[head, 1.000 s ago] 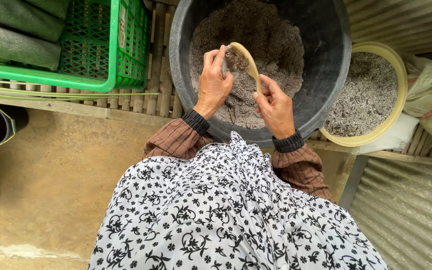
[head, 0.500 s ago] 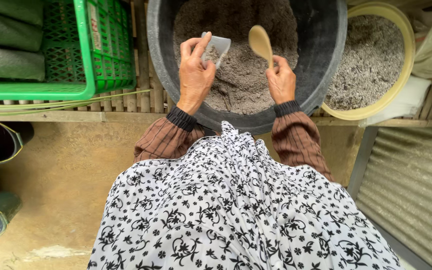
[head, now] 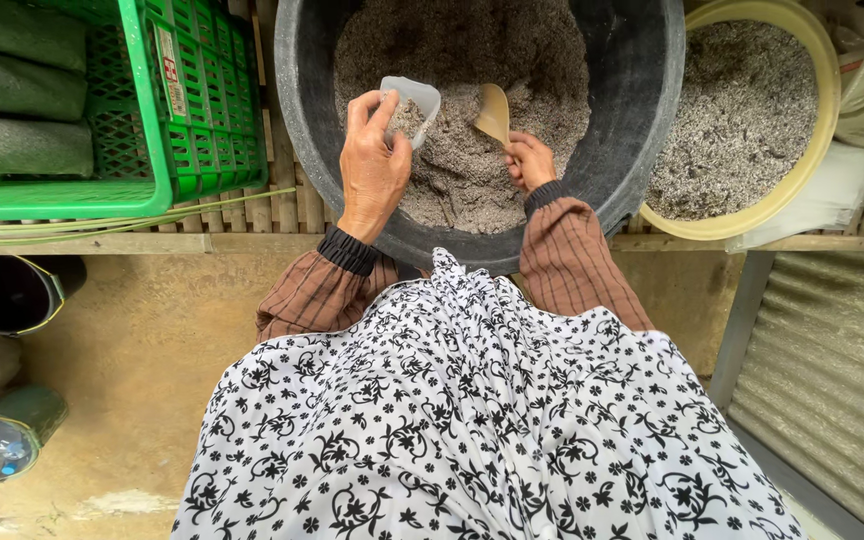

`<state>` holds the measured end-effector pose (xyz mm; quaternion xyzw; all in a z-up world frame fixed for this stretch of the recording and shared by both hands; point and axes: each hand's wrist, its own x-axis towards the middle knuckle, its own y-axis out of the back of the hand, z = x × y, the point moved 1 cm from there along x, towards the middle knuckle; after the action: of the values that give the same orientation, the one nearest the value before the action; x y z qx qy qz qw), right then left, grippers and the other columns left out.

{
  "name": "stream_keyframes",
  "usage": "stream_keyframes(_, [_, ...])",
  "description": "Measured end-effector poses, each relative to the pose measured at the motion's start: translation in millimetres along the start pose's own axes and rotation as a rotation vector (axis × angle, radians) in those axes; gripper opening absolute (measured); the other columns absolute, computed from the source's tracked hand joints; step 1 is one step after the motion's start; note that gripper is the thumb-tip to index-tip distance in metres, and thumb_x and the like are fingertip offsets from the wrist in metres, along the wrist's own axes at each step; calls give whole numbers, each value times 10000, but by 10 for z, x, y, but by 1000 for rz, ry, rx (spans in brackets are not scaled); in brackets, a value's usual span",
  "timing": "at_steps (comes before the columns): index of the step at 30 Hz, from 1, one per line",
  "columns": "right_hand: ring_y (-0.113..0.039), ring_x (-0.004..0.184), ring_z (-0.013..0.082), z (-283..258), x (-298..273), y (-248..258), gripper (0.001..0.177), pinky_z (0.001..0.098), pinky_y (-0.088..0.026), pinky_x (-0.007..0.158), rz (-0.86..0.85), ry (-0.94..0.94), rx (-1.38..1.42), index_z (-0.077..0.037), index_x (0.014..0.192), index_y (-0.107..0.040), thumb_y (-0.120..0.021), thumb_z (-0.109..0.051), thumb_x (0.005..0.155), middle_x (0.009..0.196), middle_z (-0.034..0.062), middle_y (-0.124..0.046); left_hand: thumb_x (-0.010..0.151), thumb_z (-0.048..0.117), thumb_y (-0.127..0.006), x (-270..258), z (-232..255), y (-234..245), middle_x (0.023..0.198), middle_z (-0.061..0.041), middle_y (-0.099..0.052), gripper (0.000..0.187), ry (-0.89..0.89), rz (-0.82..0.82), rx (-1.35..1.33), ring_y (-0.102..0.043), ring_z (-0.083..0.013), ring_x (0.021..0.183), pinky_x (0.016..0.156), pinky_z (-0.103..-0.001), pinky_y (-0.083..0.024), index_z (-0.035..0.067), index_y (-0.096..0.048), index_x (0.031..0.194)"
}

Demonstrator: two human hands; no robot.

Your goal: The person scoops a gray granular material from a large black tub into small plastic bags using a wooden spoon. After filling each bag, they fold the top and place it into a green crate. The process is repeated multiple times.

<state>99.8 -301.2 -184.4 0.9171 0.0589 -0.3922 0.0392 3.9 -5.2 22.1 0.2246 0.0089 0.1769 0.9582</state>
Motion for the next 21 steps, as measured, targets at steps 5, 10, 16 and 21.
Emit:
stream_keyframes(5, [-470,457,8,-415,-636,65,379,161,-360,358,-147,46,129,10,1354,-585,-569,-53,981,726,-24,-609,921,-3,-645,9,-9,-56,1333,-81,-503,499,29,-2,-57,-610,-77,726,647,-251,-591,-50,-555,1409])
stream_keyframes(10, [-482,479,13,-1045,-1426,-24,374,154,-363,386,-185,146,51,-3,1347,-604,-583,-39,975,751,-11,-635,880,-35,-626,21,-44,-114,1329,-69,-493,571,50,-14,-56,-602,-52,702,637,-234,-596,-25,-524,1441])
stream_keyframes(16, [-460,485,0,-1541,-2131,-373,368,152,-342,388,-219,340,-152,-13,1340,-628,-615,-83,979,745,-18,-628,876,-30,-641,39,-66,-164,1316,-65,-488,616,34,-9,-91,-588,-56,696,639,-244,-599,-12,-483,1472])
stream_keyframes(21, [-535,584,14,-1574,-2331,-850,453,183,-467,484,-135,576,-415,-24,1428,-592,-679,-79,986,825,-1,-606,871,-23,-661,29,-28,-145,1301,-62,-494,644,16,9,-99,-603,-78,727,660,-268,-593,-5,-470,1486])
